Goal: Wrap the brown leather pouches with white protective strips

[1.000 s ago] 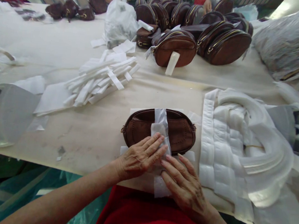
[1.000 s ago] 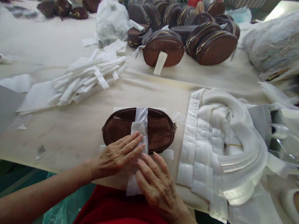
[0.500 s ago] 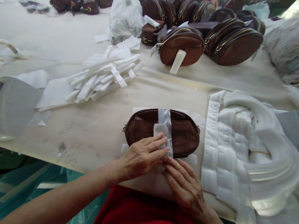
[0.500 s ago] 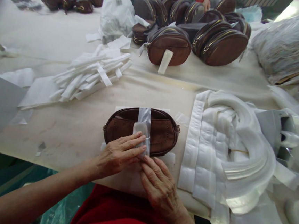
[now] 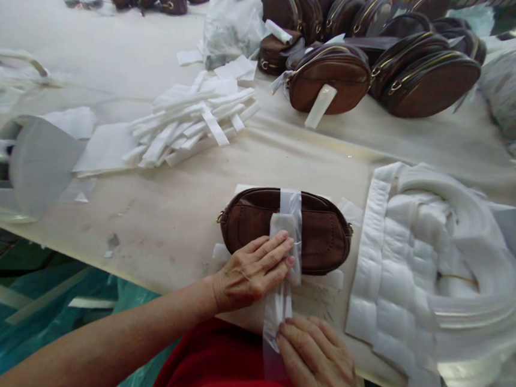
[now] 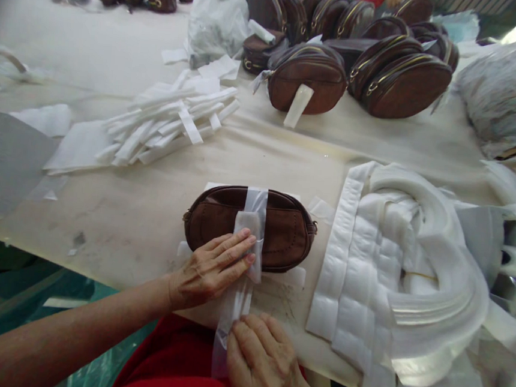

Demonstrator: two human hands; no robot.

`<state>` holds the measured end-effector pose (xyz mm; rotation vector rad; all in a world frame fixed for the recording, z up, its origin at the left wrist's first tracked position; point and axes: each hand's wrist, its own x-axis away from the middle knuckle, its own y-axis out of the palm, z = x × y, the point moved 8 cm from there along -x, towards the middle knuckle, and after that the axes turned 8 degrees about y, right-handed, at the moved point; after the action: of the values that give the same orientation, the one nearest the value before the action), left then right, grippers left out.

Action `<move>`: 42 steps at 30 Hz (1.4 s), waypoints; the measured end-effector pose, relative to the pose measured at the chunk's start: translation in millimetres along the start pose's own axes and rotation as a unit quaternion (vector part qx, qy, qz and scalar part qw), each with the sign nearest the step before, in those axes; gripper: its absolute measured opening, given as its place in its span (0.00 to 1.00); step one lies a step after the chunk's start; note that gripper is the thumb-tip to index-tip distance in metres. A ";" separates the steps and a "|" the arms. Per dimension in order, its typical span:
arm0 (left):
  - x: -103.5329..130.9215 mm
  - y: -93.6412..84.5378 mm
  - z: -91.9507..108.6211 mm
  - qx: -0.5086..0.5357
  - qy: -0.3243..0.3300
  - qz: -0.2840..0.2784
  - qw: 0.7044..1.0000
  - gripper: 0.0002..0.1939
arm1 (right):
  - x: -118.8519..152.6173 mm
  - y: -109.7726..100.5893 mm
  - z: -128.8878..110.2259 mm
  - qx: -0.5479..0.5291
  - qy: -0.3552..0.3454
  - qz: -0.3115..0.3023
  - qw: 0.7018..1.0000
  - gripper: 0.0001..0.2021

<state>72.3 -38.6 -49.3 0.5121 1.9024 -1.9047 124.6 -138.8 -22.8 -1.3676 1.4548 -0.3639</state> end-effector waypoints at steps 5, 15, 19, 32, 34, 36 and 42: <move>0.2 -3.1 0.1 -0.013 -0.004 0.011 1.000 0.13 | -8.8 -7.4 -4.8 0.013 -0.008 -0.032 0.999 0.17; 1.2 -6.1 3.8 -0.028 0.024 0.038 0.999 0.12 | -45.9 -26.9 3.1 0.013 -0.032 -0.047 0.998 0.16; 3.6 -6.5 3.5 -0.024 0.020 0.059 0.998 0.10 | -64.4 -28.9 18.7 -0.018 -0.028 -0.020 0.999 0.14; 4.5 -8.7 -3.6 0.073 -0.001 0.061 0.995 0.12 | -104.8 -16.7 71.6 -0.052 0.014 -0.017 0.998 0.09; 4.9 -7.4 -3.6 0.087 0.001 0.062 0.994 0.11 | -105.9 -10.9 81.5 -0.058 0.033 -0.015 0.998 0.10; 5.0 -4.6 -4.2 0.102 0.001 0.053 0.993 0.12 | -105.5 -4.7 91.0 -0.062 0.053 -0.011 0.997 0.11; 6.6 -3.2 -5.0 0.100 0.002 0.063 0.993 0.11 | -98.8 12.2 112.5 -0.064 0.122 -0.012 0.990 0.09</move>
<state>64.9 -33.7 -50.0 0.6796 1.6484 -2.0218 189.0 -3.3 -30.8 -1.4835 1.6884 -0.4740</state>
